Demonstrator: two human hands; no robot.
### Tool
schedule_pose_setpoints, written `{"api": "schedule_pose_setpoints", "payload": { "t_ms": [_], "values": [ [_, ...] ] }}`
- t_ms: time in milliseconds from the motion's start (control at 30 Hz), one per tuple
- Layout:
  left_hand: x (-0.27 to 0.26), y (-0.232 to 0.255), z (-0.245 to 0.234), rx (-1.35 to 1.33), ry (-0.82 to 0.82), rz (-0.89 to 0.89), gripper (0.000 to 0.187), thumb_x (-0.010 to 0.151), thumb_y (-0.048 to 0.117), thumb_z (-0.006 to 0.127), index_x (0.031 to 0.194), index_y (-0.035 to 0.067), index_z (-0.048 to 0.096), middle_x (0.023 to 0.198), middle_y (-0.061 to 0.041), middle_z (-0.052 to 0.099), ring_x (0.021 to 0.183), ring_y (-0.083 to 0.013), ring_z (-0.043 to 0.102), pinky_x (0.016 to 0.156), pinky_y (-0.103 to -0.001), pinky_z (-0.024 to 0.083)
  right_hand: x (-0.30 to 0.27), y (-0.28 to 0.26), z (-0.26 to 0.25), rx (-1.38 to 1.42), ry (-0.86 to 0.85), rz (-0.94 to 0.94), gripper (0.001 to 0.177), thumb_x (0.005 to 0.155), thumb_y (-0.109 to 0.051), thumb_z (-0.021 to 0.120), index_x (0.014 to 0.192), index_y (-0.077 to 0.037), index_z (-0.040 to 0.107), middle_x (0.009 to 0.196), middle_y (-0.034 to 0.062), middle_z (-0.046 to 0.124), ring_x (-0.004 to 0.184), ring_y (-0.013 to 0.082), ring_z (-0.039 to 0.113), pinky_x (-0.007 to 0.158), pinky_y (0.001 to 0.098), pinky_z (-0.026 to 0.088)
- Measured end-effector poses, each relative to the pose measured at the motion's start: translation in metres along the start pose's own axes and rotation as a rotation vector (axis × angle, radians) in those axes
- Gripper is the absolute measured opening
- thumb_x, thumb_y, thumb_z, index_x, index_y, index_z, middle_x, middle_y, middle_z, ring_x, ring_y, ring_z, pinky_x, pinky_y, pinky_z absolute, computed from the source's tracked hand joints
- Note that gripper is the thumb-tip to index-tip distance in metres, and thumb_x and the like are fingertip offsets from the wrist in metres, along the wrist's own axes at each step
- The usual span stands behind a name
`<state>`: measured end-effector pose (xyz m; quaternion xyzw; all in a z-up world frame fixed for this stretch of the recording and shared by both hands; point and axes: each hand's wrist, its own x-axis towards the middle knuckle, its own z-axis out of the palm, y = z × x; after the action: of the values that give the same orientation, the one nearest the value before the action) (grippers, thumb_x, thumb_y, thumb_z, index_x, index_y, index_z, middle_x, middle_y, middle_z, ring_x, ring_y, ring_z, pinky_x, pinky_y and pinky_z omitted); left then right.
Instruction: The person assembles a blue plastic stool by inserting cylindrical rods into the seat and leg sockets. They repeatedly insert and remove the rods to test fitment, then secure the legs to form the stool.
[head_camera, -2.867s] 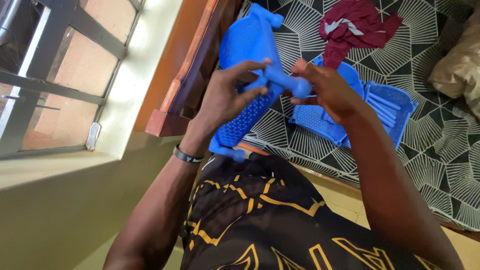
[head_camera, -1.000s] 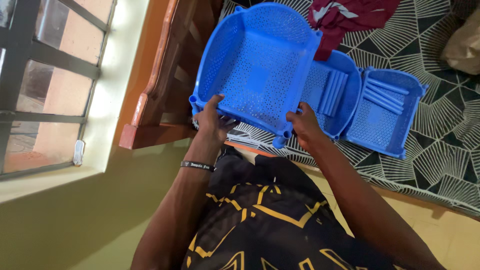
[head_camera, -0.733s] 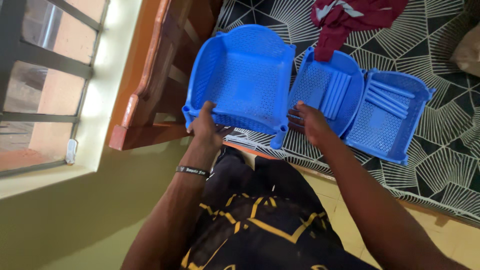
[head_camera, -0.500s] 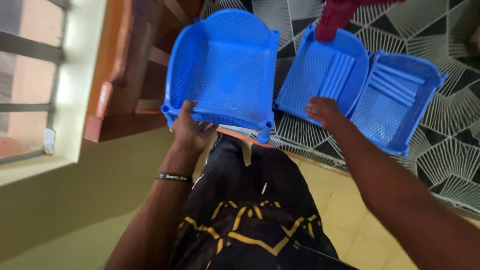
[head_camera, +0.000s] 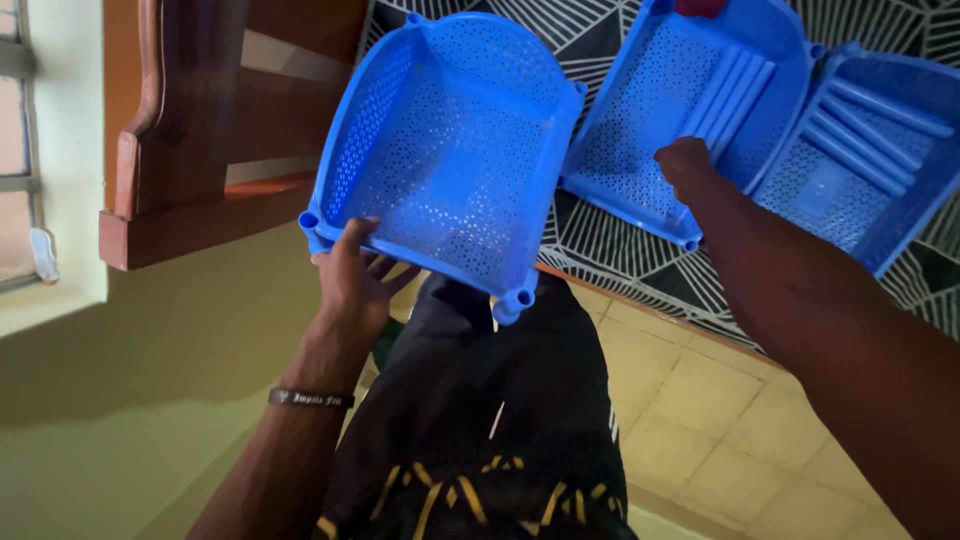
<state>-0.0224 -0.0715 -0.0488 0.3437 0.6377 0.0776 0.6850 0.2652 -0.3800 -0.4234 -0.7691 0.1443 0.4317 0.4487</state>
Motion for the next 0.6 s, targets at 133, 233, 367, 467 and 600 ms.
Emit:
{"api": "schedule_pose_setpoints", "payload": {
  "t_ms": [133, 233, 367, 467, 600],
  "values": [
    [-0.003, -0.001, 0.005, 0.001, 0.091, -0.007, 0.061, 0.081, 0.02, 0.066, 0.129, 0.019, 0.028, 0.134, -0.018, 0.055, 0.125, -0.0426, 0.059, 0.101, -0.071, 0.048, 0.019, 0.003, 0.007, -0.254, 0.233, 0.03, 0.03, 0.078, -0.018, 0.085, 0.086, 0.006, 0.068, 0.082, 0.017, 0.069, 0.069, 0.0264, 0.065, 0.053, 0.0456, 0.047],
    [-0.008, 0.005, 0.006, 0.027, 0.087, -0.016, 0.064, 0.082, 0.021, 0.066, 0.133, 0.023, 0.027, 0.138, -0.016, 0.052, 0.129, -0.0416, 0.055, 0.102, -0.072, 0.045, 0.02, 0.003, 0.009, -0.316, 0.274, 0.019, 0.038, 0.075, -0.025, 0.086, 0.088, 0.005, 0.069, 0.084, 0.0191, 0.072, 0.072, 0.0312, 0.072, 0.058, 0.0463, 0.055],
    [-0.013, 0.015, 0.008, 0.09, 0.059, 0.025, 0.068, 0.082, 0.023, 0.066, 0.137, 0.027, 0.027, 0.142, -0.016, 0.048, 0.131, -0.0411, 0.052, 0.103, -0.072, 0.044, 0.016, 0.004, 0.017, -0.43, 0.311, 0.011, 0.055, 0.081, -0.043, 0.088, 0.092, 0.008, 0.071, 0.089, 0.0268, 0.072, 0.081, 0.0399, 0.072, 0.07, 0.0488, 0.057],
    [-0.013, 0.023, 0.007, 0.16, 0.049, 0.042, 0.068, 0.081, 0.025, 0.066, 0.138, 0.028, 0.028, 0.145, -0.015, 0.047, 0.131, -0.0408, 0.052, 0.102, -0.072, 0.042, 0.019, 0.013, 0.024, -0.405, 0.387, 0.091, 0.054, 0.079, -0.046, 0.086, 0.094, 0.004, 0.071, 0.095, 0.0252, 0.073, 0.087, 0.0388, 0.073, 0.074, 0.0471, 0.058],
    [-0.014, 0.032, 0.002, 0.215, 0.056, 0.052, 0.07, 0.081, 0.027, 0.066, 0.139, 0.031, 0.027, 0.145, -0.016, 0.047, 0.13, -0.0401, 0.053, 0.102, -0.072, 0.043, 0.032, 0.025, 0.035, -0.412, 0.36, 0.096, 0.034, 0.08, -0.028, 0.082, 0.09, 0.003, 0.07, 0.094, 0.0254, 0.073, 0.088, 0.039, 0.074, 0.077, 0.0464, 0.06]
  ]
}}
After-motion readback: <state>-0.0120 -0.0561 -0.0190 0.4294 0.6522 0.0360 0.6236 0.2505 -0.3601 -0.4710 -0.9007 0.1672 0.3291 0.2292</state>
